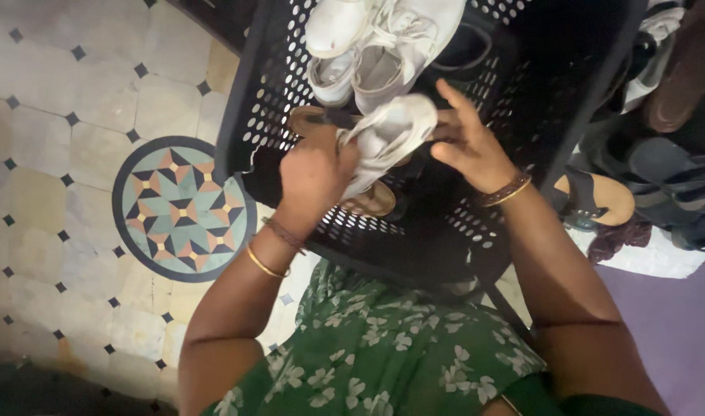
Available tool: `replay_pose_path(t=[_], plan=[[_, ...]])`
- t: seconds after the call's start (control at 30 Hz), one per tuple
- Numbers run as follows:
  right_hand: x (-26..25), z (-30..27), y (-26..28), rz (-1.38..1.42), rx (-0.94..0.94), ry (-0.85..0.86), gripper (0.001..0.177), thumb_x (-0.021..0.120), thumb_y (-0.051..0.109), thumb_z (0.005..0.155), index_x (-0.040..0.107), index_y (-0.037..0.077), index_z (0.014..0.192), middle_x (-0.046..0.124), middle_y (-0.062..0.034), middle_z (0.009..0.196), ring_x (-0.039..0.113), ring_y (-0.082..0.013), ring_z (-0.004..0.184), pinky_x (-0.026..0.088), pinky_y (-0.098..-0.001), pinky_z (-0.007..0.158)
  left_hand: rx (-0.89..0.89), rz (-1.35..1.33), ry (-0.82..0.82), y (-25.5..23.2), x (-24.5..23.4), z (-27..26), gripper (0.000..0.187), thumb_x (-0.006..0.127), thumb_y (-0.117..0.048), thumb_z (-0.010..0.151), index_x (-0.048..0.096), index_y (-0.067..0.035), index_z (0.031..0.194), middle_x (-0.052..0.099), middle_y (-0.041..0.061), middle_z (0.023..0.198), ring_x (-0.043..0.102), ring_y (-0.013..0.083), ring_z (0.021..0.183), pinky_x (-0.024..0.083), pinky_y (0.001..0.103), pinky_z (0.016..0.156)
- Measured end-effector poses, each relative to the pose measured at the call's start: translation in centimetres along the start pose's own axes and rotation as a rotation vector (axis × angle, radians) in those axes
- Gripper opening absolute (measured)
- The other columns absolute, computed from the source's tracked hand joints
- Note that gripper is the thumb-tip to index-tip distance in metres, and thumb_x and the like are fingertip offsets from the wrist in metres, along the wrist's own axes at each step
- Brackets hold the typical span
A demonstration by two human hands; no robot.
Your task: The person sits on the floor and organizes multiple pairs of shoes into a black plastic basket. They pick up each pair, briefly inspect them, and place them inside the basket one by one.
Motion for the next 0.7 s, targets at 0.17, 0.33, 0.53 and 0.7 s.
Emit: replay_pose_path(t=[0.17, 0.33, 0.53, 0.7], plan=[[-1.7, 0.8, -0.9, 0.2, 0.032, -0.154, 0.086, 0.08, 0.032, 0.094, 0.029, 0.013, 0.161, 0.057, -0.0048, 0.138, 0.063, -0.0198, 0.115, 0.059, -0.0382, 0.086, -0.002, -0.014, 0.0, -5.4, 1.3, 1.7, 0.027, 0.069, -0.031, 0.096, 0.062, -0.005, 0.092, 0.067, 0.016, 0.08, 0.067, 0.0362, 0.07, 0.053, 0.048, 0.064], [-4.3, 0.0, -0.9, 0.351, 0.049, -0.329, 0.07, 0.08, 0.03, 0.094, 0.041, 0.012, 0.15, 0.064, -0.0065, 0.127, 0.069, -0.0189, 0.108, 0.063, -0.0352, 0.081, 0.057, -0.404, 0.048, -8.9, 0.1, 1.7, 0.072, 0.082, -0.043, 0.086, 0.052, 0.001, 0.135, 0.067, 0.022, 0.115, 0.068, 0.0397, 0.103, 0.055, 0.046, 0.087], [-5.6, 0.5, -0.3, 0.501, -0.059, -0.382, 0.071, 0.079, 0.03, 0.1, 0.04, 0.011, 0.156, 0.062, -0.0086, 0.13, 0.067, -0.021, 0.117, 0.059, -0.0356, 0.09, 0.12, -0.073, 0.196, -8.9, 0.3, 1.3, 0.102, 0.089, -0.031, 0.065, 0.041, -0.005, 0.151, 0.058, 0.019, 0.136, 0.063, 0.0411, 0.111, 0.056, 0.045, 0.093], [-5.4, 1.3, 0.7, 0.463, 0.025, -0.421, 0.078, 0.068, 0.047, 0.097, 0.026, 0.019, 0.156, 0.066, -0.0116, 0.123, 0.071, -0.0237, 0.106, 0.06, -0.0383, 0.089, 0.056, -0.105, 0.074, -6.4, 2.0, 4.4, 0.108, 0.089, -0.033, 0.067, 0.034, -0.002, 0.154, 0.057, 0.025, 0.127, 0.061, 0.0425, 0.111, 0.055, 0.048, 0.091]])
Point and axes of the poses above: each hand's wrist, its own z-axis towards the middle knuckle, its own x-axis out of the palm, y = z × x, the point moved 7 cm from there along z, towards the middle knuckle
